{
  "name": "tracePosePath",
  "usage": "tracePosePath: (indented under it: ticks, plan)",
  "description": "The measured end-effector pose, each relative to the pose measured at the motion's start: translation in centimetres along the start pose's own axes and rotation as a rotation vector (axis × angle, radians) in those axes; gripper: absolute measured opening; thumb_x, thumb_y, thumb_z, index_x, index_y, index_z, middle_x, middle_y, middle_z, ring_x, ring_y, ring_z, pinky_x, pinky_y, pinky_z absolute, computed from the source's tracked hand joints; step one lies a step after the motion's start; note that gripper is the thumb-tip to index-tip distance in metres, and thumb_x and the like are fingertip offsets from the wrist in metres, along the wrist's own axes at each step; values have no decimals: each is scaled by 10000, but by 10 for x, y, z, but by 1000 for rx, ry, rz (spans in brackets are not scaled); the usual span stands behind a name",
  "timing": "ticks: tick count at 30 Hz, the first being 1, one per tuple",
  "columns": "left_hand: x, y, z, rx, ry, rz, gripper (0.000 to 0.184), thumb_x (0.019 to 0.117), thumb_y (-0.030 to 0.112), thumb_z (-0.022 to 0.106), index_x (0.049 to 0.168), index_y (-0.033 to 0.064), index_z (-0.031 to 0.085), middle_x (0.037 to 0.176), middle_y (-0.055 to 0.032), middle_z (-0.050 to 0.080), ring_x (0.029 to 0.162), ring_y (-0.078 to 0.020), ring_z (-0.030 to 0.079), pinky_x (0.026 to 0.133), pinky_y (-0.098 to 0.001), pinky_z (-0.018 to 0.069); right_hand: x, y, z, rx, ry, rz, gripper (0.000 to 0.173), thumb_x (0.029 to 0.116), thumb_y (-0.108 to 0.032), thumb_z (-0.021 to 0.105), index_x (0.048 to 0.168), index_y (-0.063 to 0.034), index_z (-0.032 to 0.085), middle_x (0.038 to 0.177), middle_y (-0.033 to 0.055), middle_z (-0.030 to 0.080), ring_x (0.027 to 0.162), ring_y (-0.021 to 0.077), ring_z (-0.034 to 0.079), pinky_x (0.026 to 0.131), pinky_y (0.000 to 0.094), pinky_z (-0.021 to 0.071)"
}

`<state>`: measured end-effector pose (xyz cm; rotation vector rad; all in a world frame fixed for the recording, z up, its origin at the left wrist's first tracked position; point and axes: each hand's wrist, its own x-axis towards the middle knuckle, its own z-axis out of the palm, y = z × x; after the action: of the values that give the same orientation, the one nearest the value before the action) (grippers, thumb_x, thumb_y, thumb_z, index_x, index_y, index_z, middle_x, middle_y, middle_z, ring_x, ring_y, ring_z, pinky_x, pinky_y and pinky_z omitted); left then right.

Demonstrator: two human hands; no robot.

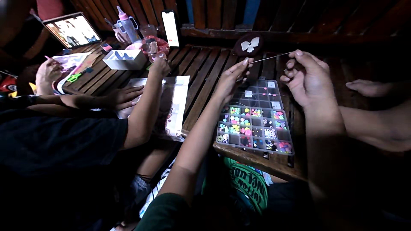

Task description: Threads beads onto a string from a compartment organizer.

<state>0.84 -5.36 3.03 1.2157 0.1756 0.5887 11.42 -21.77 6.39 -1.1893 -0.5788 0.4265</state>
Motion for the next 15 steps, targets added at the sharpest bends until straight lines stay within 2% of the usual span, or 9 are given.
tracePosePath:
  ticks: [12,13,15]
  plan:
    - [2,-2,0,19,10,-9,303,1103,225,452,1267,45,633,1057,3,677,794,-28,607,690,-193,508,2,2,-3,-42,-9,-10,195,1093,-236,450,1061,-191,636,806,-126,587,649,-3,548,622,160,492]
    - [2,-3,1,59,30,20,300,1098,207,464,1289,39,624,1085,-14,683,820,-31,611,707,-197,506,2,3,-4,-65,-25,-23,188,1090,-233,458,1067,-186,639,816,-127,588,658,-4,549,631,161,494]
    - [2,-5,1,204,76,113,344,1067,139,532,1380,7,585,1243,-93,665,958,-72,610,811,-237,498,1,5,-2,-178,-38,-64,160,1076,-217,497,1069,-165,648,822,-132,597,668,-16,555,647,155,497]
